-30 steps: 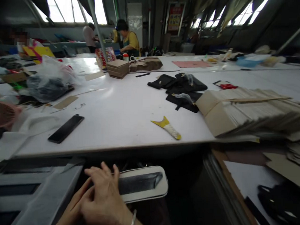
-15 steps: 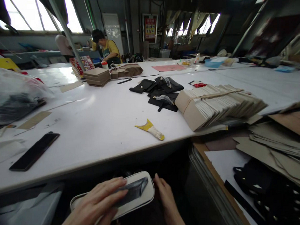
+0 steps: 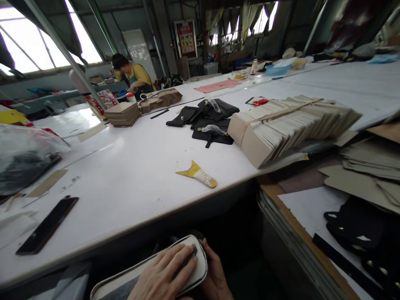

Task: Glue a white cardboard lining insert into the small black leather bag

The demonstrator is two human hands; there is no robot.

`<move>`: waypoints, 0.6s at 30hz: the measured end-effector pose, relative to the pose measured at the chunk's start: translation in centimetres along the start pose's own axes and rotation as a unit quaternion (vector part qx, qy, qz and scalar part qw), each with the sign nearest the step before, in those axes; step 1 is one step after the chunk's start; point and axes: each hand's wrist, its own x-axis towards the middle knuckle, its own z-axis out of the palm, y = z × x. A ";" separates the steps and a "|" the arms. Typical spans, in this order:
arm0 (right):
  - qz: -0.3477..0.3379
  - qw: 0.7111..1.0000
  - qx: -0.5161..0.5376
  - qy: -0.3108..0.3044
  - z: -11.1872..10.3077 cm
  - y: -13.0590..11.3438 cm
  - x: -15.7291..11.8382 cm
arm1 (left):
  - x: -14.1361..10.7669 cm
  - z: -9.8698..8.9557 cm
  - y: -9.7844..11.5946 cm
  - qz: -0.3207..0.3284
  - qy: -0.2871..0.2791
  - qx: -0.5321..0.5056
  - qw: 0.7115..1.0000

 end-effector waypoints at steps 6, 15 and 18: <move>0.000 1.000 0.005 0.015 0.1 -0.5 -0.6 | 0.2 0.3 0.0 -0.005 -0.031 -0.024 0.999; 0.045 0.998 0.029 0.018 -0.4 -1.5 -0.1 | 0.6 0.0 0.2 -0.042 -0.105 -0.067 0.991; 0.031 0.999 0.020 0.022 -0.6 -1.1 -0.3 | 0.7 -0.3 0.4 -0.051 -0.119 -0.089 0.988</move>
